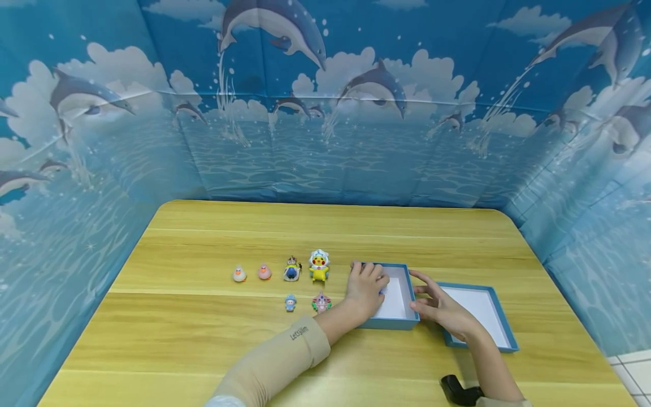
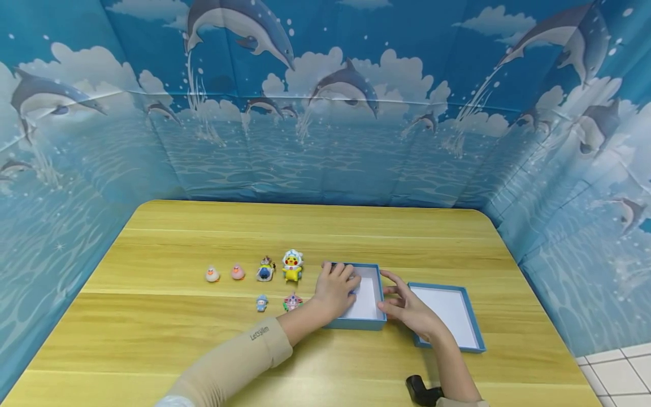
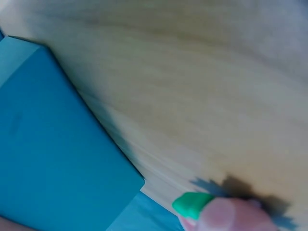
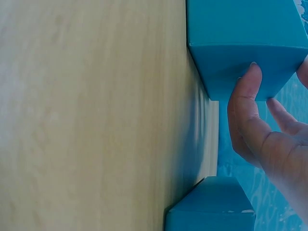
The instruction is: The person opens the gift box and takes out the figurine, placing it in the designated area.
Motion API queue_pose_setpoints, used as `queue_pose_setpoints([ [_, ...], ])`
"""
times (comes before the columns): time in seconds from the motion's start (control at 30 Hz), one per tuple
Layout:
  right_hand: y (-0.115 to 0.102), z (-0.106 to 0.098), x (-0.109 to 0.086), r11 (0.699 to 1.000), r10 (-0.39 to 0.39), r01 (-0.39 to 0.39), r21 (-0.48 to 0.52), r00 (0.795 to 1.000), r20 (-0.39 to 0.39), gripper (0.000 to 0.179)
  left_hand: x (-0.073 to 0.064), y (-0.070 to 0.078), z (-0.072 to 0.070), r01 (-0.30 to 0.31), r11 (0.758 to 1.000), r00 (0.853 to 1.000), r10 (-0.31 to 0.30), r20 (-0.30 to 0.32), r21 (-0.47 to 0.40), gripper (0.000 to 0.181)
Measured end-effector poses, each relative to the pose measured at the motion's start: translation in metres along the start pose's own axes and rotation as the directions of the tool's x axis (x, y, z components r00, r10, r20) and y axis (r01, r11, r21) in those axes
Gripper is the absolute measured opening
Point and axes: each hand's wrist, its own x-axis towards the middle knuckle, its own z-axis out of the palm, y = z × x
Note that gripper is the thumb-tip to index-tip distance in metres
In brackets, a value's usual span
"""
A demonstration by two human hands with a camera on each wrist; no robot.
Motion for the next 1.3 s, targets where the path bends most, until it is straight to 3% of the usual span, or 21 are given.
queue_pose_setpoints([
  [0.5, -0.0016, 0.0006, -0.0004, 1.0, 0.009, -0.009, 0.008, 1.0, -0.004, 0.072, 0.0001, -0.0021, 0.0021, -0.04, 0.999, 0.999, 0.04, -0.022, 0.012, 0.04],
  [0.8, -0.0028, 0.0006, -0.0007, 1.0, 0.012, -0.012, 0.004, 1.0, -0.004, 0.071, -0.0001, -0.0036, -0.0013, -0.078, 0.997, 0.997, 0.077, 0.023, 0.021, 0.04],
  [1.3, -0.001, 0.0005, -0.0002, 1.0, 0.017, -0.017, 0.004, 1.0, 0.004, 0.072, -0.0023, -0.0077, -0.0014, -0.149, 0.989, 0.989, 0.149, -0.004, 0.013, 0.042],
])
